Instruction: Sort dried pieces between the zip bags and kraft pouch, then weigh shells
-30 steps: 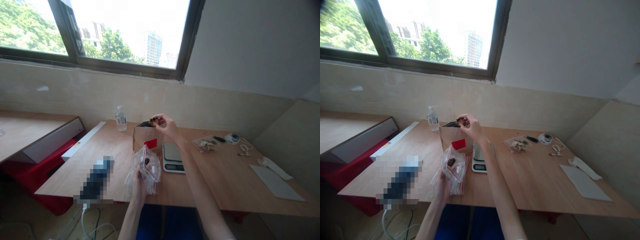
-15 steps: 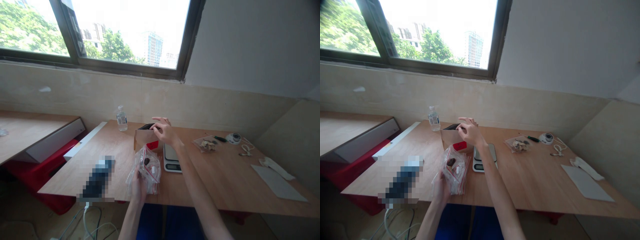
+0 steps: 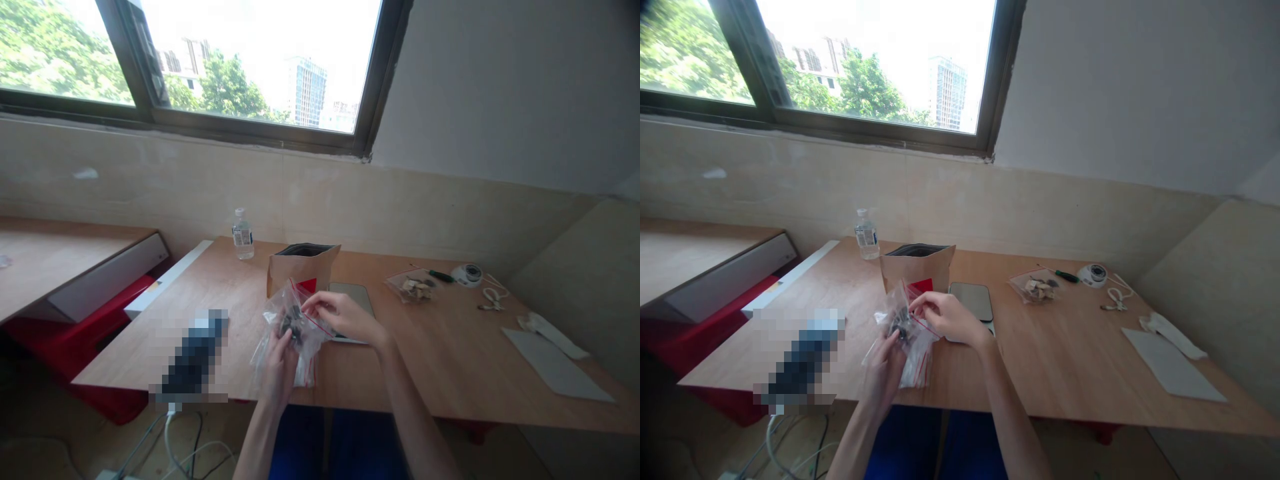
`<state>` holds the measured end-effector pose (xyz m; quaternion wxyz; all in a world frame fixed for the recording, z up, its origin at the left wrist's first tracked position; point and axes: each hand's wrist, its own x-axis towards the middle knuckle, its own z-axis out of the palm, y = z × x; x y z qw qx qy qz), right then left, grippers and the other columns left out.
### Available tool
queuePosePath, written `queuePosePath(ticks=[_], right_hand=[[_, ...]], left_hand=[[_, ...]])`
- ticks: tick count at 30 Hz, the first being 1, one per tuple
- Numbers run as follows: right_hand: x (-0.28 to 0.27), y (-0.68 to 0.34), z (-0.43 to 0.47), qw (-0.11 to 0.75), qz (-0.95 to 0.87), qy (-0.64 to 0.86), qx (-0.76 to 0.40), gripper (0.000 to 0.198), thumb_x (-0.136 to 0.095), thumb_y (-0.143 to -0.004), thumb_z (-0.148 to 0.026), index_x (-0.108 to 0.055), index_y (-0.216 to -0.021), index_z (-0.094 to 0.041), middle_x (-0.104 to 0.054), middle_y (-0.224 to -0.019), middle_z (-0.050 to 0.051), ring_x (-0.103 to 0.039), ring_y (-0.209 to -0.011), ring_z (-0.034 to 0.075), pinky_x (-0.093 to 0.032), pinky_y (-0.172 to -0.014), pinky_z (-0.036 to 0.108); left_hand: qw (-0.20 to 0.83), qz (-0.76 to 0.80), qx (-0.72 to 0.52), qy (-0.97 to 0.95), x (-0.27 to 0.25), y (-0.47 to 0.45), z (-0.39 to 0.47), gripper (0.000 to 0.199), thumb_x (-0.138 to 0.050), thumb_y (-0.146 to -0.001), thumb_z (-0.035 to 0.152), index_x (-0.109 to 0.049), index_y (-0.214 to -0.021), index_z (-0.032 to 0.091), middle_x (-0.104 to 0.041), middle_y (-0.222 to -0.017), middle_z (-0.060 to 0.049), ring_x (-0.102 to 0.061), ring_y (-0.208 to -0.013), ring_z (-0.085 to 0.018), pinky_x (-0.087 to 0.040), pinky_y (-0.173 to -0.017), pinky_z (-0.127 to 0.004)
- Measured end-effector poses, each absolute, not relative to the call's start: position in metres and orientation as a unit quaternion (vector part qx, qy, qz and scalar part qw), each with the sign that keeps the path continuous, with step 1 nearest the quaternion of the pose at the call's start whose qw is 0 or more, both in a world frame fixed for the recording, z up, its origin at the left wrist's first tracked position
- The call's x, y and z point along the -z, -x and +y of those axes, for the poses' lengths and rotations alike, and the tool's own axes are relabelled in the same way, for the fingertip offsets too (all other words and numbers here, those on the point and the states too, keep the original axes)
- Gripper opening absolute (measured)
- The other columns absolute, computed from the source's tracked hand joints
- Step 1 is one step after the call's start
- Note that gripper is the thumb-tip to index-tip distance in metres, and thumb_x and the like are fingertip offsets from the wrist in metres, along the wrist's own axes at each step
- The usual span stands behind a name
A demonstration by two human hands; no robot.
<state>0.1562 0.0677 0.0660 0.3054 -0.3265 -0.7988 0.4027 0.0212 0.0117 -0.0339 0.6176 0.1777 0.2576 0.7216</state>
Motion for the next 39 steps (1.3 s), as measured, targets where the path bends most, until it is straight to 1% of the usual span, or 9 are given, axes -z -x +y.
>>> queuePosePath(ticks=[4,8,13,18,23,29,31,36,39], right_hand=[[-0.05,-0.156,0.069,0.341,-0.766,0.33,-0.433,0.008,-0.055,-0.084,-0.026,-0.057,-0.09,-0.021,-0.063,-0.088,0.001,-0.062,-0.081,0.015,-0.051,-0.074,0.028],[-0.046,-0.154,0.069,0.334,-0.74,0.324,-0.485,0.026,-0.066,-0.078,-0.029,-0.053,-0.099,-0.021,-0.06,-0.096,0.002,-0.062,-0.085,0.015,-0.052,-0.078,0.03],[-0.048,-0.154,0.068,0.308,-0.787,0.303,-0.442,0.054,-0.072,-0.074,-0.03,-0.051,-0.124,-0.026,-0.051,-0.123,0.006,-0.054,-0.108,0.018,-0.047,-0.091,0.031],[-0.045,-0.153,0.067,0.295,-0.8,0.302,-0.426,0.029,-0.065,-0.08,-0.031,-0.065,-0.109,-0.024,-0.059,-0.108,0.004,-0.059,-0.094,0.017,-0.05,-0.077,0.028],[-0.037,-0.145,0.064,0.341,-0.728,0.316,-0.504,0.036,-0.07,-0.075,-0.031,-0.064,-0.109,-0.02,-0.064,-0.109,0.005,-0.059,-0.102,0.02,-0.047,-0.089,0.032],[-0.034,-0.142,0.065,0.337,-0.672,0.361,-0.552,0.032,-0.075,-0.068,-0.033,-0.069,-0.095,-0.017,-0.07,-0.096,0.006,-0.064,-0.088,0.021,-0.05,-0.079,0.033],[-0.039,-0.146,0.069,0.376,-0.663,0.366,-0.535,0.029,-0.075,-0.068,-0.032,-0.07,-0.093,-0.018,-0.07,-0.093,0.005,-0.064,-0.086,0.02,-0.05,-0.078,0.032],[-0.077,-0.151,0.099,0.578,-0.626,0.326,-0.41,0.032,-0.071,-0.073,-0.033,-0.065,-0.101,-0.021,-0.069,-0.101,0.005,-0.063,-0.091,0.018,-0.049,-0.084,0.032],[-0.103,-0.146,0.128,0.624,-0.66,0.285,-0.307,0.029,-0.067,-0.078,-0.031,-0.064,-0.105,-0.021,-0.068,-0.105,0.005,-0.061,-0.097,0.017,-0.047,-0.088,0.031]], left_hand=[[0.608,0.254,-0.718,-0.225,0.029,-0.023,0.009,0.054,-0.061,-0.083,0.025,-0.045,-0.135,0.032,-0.053,-0.137,-0.004,-0.045,-0.129,-0.02,-0.035,-0.107,-0.035],[0.591,0.266,-0.725,-0.235,0.029,-0.021,0.008,0.057,-0.064,-0.081,0.027,-0.045,-0.135,0.031,-0.054,-0.135,-0.006,-0.049,-0.125,-0.022,-0.038,-0.105,-0.036],[0.576,0.304,-0.719,-0.242,0.031,-0.017,0.009,0.043,-0.068,-0.077,0.03,-0.062,-0.12,0.024,-0.063,-0.123,-0.008,-0.057,-0.116,-0.024,-0.045,-0.098,-0.035],[0.544,0.336,-0.735,-0.226,0.028,-0.017,0.01,0.036,-0.073,-0.072,0.03,-0.069,-0.106,0.02,-0.07,-0.109,-0.007,-0.065,-0.102,-0.022,-0.051,-0.086,-0.029],[0.53,0.345,-0.742,-0.224,0.026,-0.019,0.01,0.039,-0.076,-0.068,0.029,-0.069,-0.105,0.018,-0.071,-0.107,-0.007,-0.066,-0.099,-0.022,-0.052,-0.085,-0.029],[0.528,0.349,-0.748,-0.202,0.029,-0.019,0.011,0.042,-0.077,-0.065,0.029,-0.068,-0.105,0.017,-0.072,-0.101,-0.007,-0.068,-0.09,-0.019,-0.053,-0.08,-0.027],[0.513,0.354,-0.759,-0.19,0.03,-0.016,0.012,0.043,-0.077,-0.067,0.03,-0.067,-0.106,0.018,-0.072,-0.101,-0.007,-0.068,-0.09,-0.018,-0.052,-0.081,-0.026],[0.498,0.375,-0.762,-0.176,0.035,-0.008,0.014,0.042,-0.071,-0.072,0.034,-0.062,-0.11,0.02,-0.07,-0.103,-0.006,-0.067,-0.088,-0.015,-0.052,-0.074,-0.022],[0.497,0.391,-0.753,-0.181,0.038,-0.005,0.013,0.043,-0.069,-0.074,0.039,-0.059,-0.112,0.021,-0.07,-0.102,-0.005,-0.066,-0.077,-0.013,-0.052,-0.065,-0.021]])
